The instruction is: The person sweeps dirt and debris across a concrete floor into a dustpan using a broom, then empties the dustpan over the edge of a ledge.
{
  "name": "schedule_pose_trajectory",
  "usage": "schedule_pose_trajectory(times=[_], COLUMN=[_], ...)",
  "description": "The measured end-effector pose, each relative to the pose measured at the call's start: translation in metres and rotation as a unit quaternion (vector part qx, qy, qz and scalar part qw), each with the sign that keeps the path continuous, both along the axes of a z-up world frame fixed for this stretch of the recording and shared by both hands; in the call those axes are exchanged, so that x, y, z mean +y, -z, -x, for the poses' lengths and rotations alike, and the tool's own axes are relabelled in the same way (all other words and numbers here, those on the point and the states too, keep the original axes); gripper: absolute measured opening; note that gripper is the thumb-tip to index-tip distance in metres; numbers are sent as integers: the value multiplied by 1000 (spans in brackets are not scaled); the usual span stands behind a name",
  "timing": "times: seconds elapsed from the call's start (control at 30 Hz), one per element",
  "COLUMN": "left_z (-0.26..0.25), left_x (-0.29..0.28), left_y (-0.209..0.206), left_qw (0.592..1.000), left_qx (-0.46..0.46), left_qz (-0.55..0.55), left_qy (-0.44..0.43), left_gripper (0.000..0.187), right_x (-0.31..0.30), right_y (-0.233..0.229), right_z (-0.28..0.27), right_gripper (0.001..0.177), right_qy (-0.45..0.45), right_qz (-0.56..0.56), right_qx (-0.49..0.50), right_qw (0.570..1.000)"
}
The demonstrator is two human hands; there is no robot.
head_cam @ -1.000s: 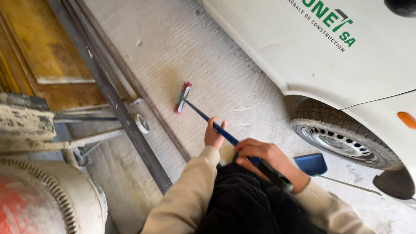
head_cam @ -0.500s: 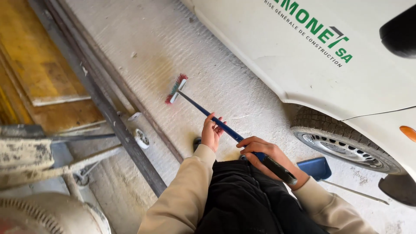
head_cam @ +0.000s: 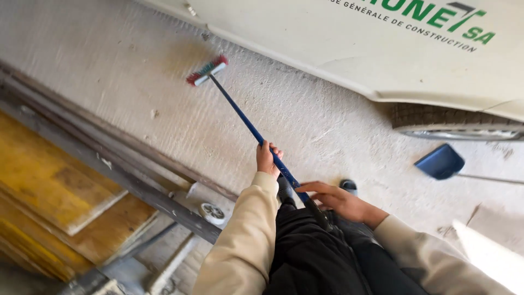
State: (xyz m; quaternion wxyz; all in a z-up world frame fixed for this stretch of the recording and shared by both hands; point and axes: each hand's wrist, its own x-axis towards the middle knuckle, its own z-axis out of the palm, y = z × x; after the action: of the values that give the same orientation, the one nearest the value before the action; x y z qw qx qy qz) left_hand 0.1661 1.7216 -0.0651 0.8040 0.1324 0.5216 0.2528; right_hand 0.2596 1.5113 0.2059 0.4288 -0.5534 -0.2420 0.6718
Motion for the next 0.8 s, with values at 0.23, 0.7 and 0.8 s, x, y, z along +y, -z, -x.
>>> schedule_pose_trajectory(times=[0.23, 0.7, 0.8], left_z=[-23, -16, -18], left_x=[57, -11, -40], left_y=[31, 86, 96], left_qw=[993, 884, 855], left_qx=[24, 168, 173], left_qz=[-45, -55, -65], left_qy=[104, 433, 484], left_gripper=[13, 64, 65], right_x=[67, 58, 29], right_y=[93, 201, 205], right_z=[57, 66, 81], right_gripper=[76, 62, 62], right_qy=[188, 174, 237], right_qz=[131, 263, 270], right_qx=[53, -164, -133], right_qw=[972, 935, 923])
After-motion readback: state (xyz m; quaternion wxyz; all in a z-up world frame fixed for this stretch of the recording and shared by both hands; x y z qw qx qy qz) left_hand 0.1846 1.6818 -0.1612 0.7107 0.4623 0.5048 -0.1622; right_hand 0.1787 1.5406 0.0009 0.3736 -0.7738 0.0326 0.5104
